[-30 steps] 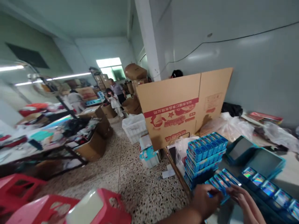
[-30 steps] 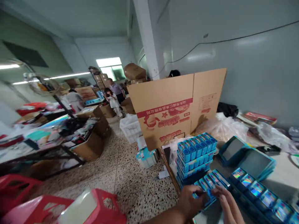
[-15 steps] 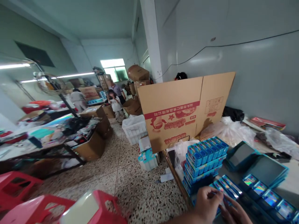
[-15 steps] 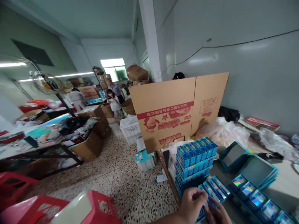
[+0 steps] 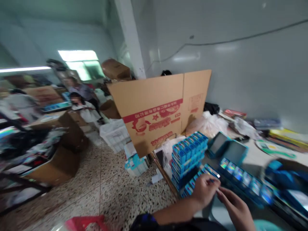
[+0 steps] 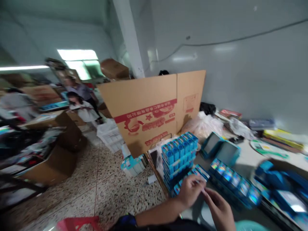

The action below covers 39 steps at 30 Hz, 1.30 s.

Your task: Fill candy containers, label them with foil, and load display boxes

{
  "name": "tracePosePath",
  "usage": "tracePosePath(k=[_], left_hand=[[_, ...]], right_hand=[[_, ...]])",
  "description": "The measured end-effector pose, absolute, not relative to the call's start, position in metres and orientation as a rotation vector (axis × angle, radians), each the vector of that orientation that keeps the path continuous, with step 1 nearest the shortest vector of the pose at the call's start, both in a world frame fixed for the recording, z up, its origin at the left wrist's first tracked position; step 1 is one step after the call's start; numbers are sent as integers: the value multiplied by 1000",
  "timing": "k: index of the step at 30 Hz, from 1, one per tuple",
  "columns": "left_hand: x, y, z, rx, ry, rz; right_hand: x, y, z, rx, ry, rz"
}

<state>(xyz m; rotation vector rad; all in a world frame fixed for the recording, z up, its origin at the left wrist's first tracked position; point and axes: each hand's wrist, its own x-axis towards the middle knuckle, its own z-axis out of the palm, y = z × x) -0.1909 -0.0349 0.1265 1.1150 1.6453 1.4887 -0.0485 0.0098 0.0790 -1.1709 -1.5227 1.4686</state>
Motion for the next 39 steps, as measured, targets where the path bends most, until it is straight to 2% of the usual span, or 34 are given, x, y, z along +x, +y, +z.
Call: tracePosePath(k=[5, 20, 31, 39], left_hand=[[-202, -18, 131, 1153, 1661, 1442], [-255, -2, 114, 1320, 1857, 1174], [-253, 0, 103, 1252, 1557, 897], [-259, 0, 104, 1369, 1697, 945]], right_hand=[[-49, 8, 94, -1101, -1563, 1375], [-65, 27, 61, -1224, -1718, 1474], [-65, 30, 72, -1070, -1725, 1439], [-75, 32, 60, -1082, -1675, 1481]])
